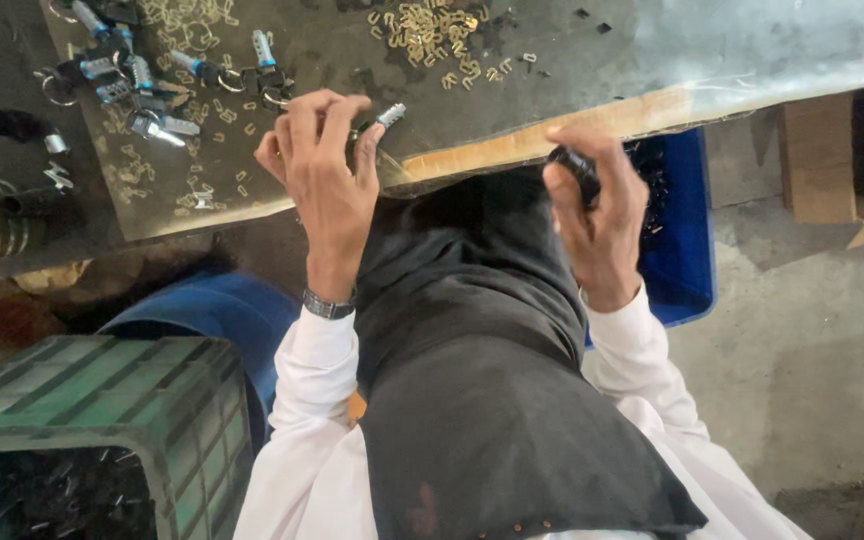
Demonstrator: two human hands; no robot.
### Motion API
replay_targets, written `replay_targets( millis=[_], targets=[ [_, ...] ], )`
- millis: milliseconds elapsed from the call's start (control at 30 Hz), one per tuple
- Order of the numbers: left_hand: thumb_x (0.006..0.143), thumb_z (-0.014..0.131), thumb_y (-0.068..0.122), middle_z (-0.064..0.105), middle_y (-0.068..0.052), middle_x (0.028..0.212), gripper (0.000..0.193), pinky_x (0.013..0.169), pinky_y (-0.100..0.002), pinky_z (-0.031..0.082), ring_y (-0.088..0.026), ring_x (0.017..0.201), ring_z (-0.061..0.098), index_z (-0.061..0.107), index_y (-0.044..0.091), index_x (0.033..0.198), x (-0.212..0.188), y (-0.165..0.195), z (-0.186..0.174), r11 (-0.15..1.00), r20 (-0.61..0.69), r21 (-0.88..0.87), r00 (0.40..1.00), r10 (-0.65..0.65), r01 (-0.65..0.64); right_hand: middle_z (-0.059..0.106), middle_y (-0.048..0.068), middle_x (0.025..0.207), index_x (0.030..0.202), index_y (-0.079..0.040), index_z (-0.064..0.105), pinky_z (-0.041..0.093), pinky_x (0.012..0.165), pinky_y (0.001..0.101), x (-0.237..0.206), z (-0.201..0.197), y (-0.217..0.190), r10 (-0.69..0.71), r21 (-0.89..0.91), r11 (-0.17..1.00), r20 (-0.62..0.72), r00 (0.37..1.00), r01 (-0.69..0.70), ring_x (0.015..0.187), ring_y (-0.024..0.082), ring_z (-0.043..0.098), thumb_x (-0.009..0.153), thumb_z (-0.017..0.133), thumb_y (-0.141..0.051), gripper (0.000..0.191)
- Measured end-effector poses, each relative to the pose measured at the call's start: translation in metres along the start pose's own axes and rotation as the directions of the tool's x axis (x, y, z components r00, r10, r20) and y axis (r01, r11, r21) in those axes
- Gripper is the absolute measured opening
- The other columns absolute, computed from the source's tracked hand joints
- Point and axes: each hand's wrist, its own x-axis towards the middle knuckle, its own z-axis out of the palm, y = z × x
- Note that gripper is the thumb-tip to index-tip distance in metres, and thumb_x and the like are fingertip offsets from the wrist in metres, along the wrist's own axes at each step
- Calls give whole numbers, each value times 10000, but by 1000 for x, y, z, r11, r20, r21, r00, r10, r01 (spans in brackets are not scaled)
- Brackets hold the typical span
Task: The person sits at a workbench assembling lock cylinder cores. They pick small metal pin components from the table, insert them one at a time into the cylinder held in one hand, and set finished cylinders aside while reaching for the next part.
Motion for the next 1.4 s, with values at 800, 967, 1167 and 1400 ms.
replay_targets(
  millis=[800, 967, 1167, 1400],
  targets=[
    [922, 750, 175, 616, -45, 1040, 370, 929, -421, 359, -244, 987, 564, 700, 115, 1284, 9, 53, 52, 949, 129, -166, 948, 291, -269, 664, 106, 988, 1194, -55, 618, 504, 808, 320, 15, -1, 18, 130, -66, 989, 10, 991, -129, 876, 208, 622, 1038, 675, -211, 228],
    [930, 738, 245, 628, -47, 993, 204, 945, -457, 365, -251, 1033, 583, 706, 157, 1111, 20, 57, 66, 922, 222, -24, 898, 381, -385, 680, 82, 1004, 1139, -57, 661, 528, 850, 304, -22, 0, 14, 267, 12, 964, -42, 963, -267, 932, 180, 662, 969, 638, -167, 205],
    [975, 729, 153, 695, -51, 951, 112, 853, -395, 396, -243, 867, 635, 676, 92, 1053, 10, 71, 47, 931, 338, -195, 870, 359, -309, 659, 72, 1114, 1227, -59, 619, 488, 958, 314, -60, -16, 16, 254, 133, 960, -44, 966, -247, 1073, 209, 638, 1032, 630, -228, 259],
    [988, 662, 25, 690, -57, 890, 154, 606, -225, 451, -80, 681, 582, 742, -2, 1117, -19, 77, 31, 710, 545, -602, 838, 30, 366, 566, 11, 1007, 1362, -96, 568, 443, 743, 226, -67, -21, 26, 431, 489, 758, 120, 894, -431, 847, 72, 511, 1083, 568, -299, 345]
  ],
)
